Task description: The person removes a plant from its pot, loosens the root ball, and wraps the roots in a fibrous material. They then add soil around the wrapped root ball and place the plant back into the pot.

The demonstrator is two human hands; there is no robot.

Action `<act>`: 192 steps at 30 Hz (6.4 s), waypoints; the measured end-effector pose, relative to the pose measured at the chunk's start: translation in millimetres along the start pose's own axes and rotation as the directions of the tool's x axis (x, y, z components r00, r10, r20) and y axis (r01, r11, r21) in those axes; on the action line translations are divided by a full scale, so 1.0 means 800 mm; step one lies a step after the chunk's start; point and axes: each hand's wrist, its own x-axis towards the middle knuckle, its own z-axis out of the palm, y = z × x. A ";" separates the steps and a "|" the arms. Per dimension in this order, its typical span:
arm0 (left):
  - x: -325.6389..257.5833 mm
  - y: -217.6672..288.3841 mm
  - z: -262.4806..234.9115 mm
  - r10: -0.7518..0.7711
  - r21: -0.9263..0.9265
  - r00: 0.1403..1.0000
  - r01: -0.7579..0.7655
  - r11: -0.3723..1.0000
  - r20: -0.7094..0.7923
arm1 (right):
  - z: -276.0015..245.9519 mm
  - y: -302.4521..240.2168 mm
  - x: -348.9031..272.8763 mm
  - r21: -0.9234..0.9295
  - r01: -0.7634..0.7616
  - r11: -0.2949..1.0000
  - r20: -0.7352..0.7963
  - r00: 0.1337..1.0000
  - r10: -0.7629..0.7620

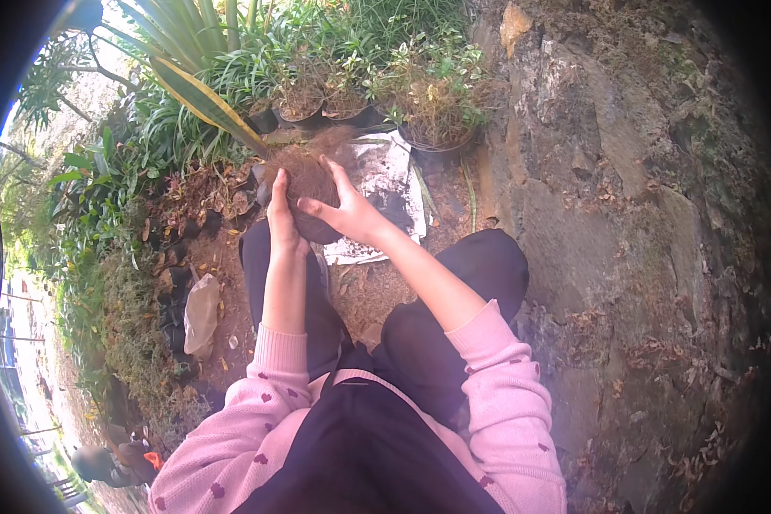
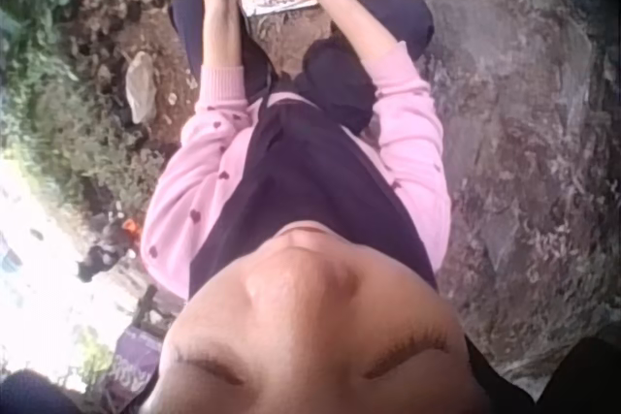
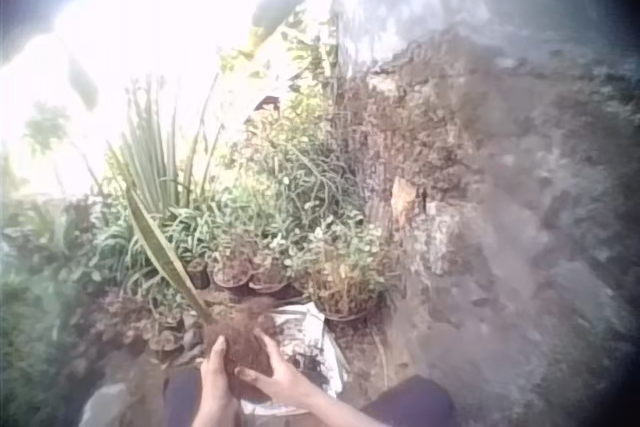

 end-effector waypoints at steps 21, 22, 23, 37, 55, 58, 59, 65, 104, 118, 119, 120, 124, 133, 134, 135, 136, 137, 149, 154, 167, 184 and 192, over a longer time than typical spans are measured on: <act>0.183 -0.009 0.031 0.102 0.456 0.932 -0.264 0.850 0.349 | -0.087 0.052 0.025 0.280 -0.085 0.956 -0.386 0.902 0.194; 0.209 -0.030 0.017 0.289 0.585 0.907 -0.419 0.694 0.308 | -0.086 0.063 0.035 0.239 -0.101 0.966 -0.392 0.900 0.191; 0.205 -0.030 0.021 0.370 0.673 0.855 -0.515 0.531 0.363 | -0.093 0.081 0.043 0.201 -0.109 0.974 -0.424 0.886 0.187; 0.240 -0.001 -0.018 -0.236 0.883 0.966 -0.203 -0.424 0.109 | -0.099 0.378 0.012 0.248 -0.549 0.798 -0.532 0.611 0.586; 0.229 -0.018 0.007 -0.311 0.867 0.932 -0.304 -0.393 0.186 | -0.098 0.460 -0.006 -0.140 -0.917 0.375 -0.728 0.352 0.589; 0.226 -0.020 0.011 -0.275 0.873 0.931 -0.332 -0.358 0.241 | -0.083 0.453 -0.004 -0.200 -0.929 0.311 -0.764 0.347 0.544; 0.224 -0.019 0.014 -0.265 0.872 0.929 -0.343 -0.350 0.259 | -0.079 0.457 -0.005 -0.210 -0.926 0.313 -0.773 0.353 0.527; 0.218 -0.024 0.019 -0.258 0.860 0.907 -0.404 -0.313 0.332 | -0.106 0.482 -0.025 -0.229 -0.811 0.539 -0.707 0.519 0.480; 0.191 -0.023 0.030 -0.013 0.759 0.760 -0.650 -0.018 0.650 | -0.425 0.015 0.146 -0.660 -0.531 0.532 -0.745 0.555 -0.369; 0.213 -0.032 0.041 -0.072 0.757 0.757 -0.653 -0.025 0.650 | -0.499 0.020 0.164 -0.461 -0.429 0.777 -0.837 0.502 -0.219; 0.214 -0.026 0.036 -0.068 0.772 0.771 -0.636 -0.024 0.633 | -0.484 0.012 0.174 -0.422 -0.353 0.835 -0.827 0.526 -0.195; 0.215 -0.022 0.032 -0.066 0.784 0.784 -0.620 -0.021 0.618 | -0.469 0.003 0.180 -0.398 -0.328 0.857 -0.830 0.526 -0.185; 0.210 -0.018 0.035 -0.071 0.770 0.770 -0.637 -0.044 0.634 | -0.435 -0.041 0.156 -0.407 -0.214 0.888 -0.784 0.581 -0.219; 0.217 -0.022 0.023 0.006 0.732 0.732 -0.681 0.006 0.681 | -0.263 -0.153 0.077 -0.223 0.244 0.944 -0.644 0.690 -0.330; 0.214 -0.023 0.026 0.016 0.725 0.725 -0.689 0.010 0.689 | -0.251 -0.160 0.066 -0.229 0.258 0.939 -0.624 0.701 -0.345; 0.210 -0.023 0.028 0.028 0.718 0.718 -0.696 0.013 0.696 | -0.237 -0.163 0.056 -0.255 0.252 0.933 -0.616 0.702 -0.358; 0.208 -0.023 0.030 0.028 0.707 0.707 -0.707 0.017 0.707 | -0.225 -0.167 0.048 -0.288 0.246 0.926 -0.604 0.703 -0.375; 0.206 -0.023 0.032 0.028 0.696 0.696 -0.718 0.020 0.717 | -0.216 -0.166 0.042 -0.319 0.241 0.917 -0.591 0.705 -0.391; 0.174 -0.063 0.061 -0.219 0.608 0.675 -0.416 0.676 0.705 | -0.135 -0.085 0.006 -0.596 -0.127 0.793 -0.173 0.985 0.028; 0.151 -0.063 0.083 -0.477 0.543 0.610 0.088 0.835 0.633 | -0.115 -0.051 0.003 -0.725 -0.050 0.687 0.004 0.997 0.077; 0.137 -0.058 0.097 -0.521 0.511 0.590 0.203 0.835 0.617 | -0.108 -0.046 -0.003 -0.706 -0.052 0.706 0.080 0.985 0.152; 0.147 -0.029 0.086 -0.477 0.395 0.566 0.270 0.878 0.672 | -0.135 -0.043 -0.006 -0.724 -0.066 0.687 -0.048 0.998 0.045; 0.146 0.005 0.068 -0.570 0.563 0.315 0.121 0.818 0.759 | -0.178 -0.023 0.017 0.236 -0.219 0.947 -0.433 0.848 0.304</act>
